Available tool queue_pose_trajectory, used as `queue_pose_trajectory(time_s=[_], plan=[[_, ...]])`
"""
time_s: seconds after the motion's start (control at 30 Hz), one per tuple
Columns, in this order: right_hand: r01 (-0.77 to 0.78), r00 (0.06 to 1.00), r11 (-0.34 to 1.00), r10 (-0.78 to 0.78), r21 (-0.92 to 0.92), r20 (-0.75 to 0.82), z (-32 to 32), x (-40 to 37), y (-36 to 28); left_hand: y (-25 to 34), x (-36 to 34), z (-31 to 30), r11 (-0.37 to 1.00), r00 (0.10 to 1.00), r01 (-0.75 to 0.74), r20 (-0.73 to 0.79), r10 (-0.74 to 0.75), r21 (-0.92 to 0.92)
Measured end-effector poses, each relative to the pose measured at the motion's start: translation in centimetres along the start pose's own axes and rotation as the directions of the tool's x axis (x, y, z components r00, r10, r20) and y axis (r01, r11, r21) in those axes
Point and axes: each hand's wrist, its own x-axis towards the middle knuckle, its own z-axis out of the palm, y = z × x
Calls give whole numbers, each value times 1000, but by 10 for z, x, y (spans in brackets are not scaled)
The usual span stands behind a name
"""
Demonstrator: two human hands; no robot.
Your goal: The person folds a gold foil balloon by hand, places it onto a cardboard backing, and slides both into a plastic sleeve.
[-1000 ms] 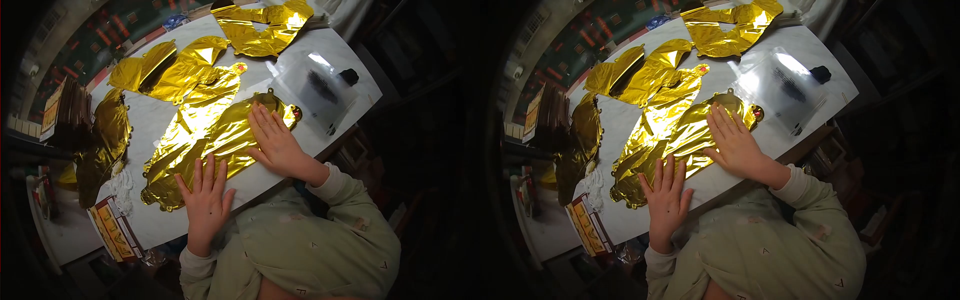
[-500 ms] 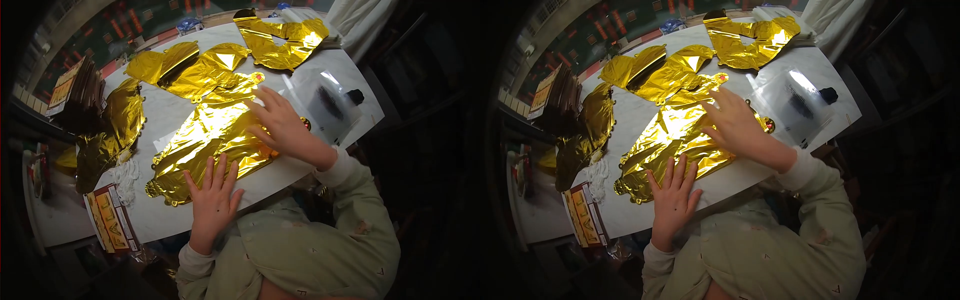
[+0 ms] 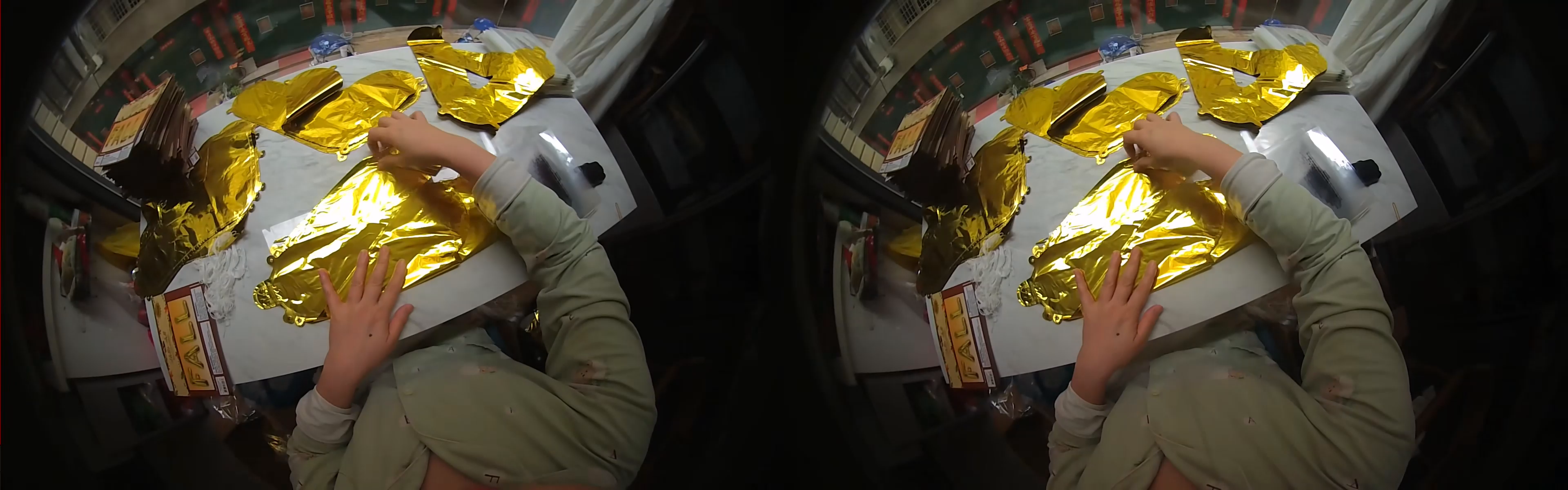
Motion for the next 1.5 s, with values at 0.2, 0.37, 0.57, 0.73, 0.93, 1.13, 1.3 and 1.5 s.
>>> queue_pose_trajectory(time_s=[0.2, 0.37, 0.57, 0.73, 0.93, 1.13, 1.3, 1.5], plan=[[347, 753, 877, -471, -332, -460, 13, -12, -6, -1, -1, 0, 1000, 1000, 2, -16, -2, -1], [275, 842, 881, -414, -385, -346, 1, -82, -46, -1, 0, -1, 1000, 1000, 1, -15, -2, -4], [202, 832, 932, -326, -302, -448, 41, -154, -55, -1, 0, 0, 1000, 999, 3, -50, -3, -3], [217, 872, 976, -181, 28, -454, 53, -170, -52, -2, 0, 1, 1000, 999, -4, -39, 4, 7], [315, 842, 932, -189, 177, -505, 57, -172, -47, -1, 0, 0, 1000, 1000, 8, -10, -8, 2], [292, 857, 942, -183, 163, -481, 59, -172, -48, 0, 0, -2, 999, 999, 21, -38, -22, -35], [284, 853, 946, -173, 160, -492, 64, -172, -46, -6, 1, -10, 985, 978, 57, -188, -88, -164], [289, 845, 946, -181, 144, -503, 63, -172, -46, -30, 18, -5, 995, 988, 81, -139, -71, 67]])
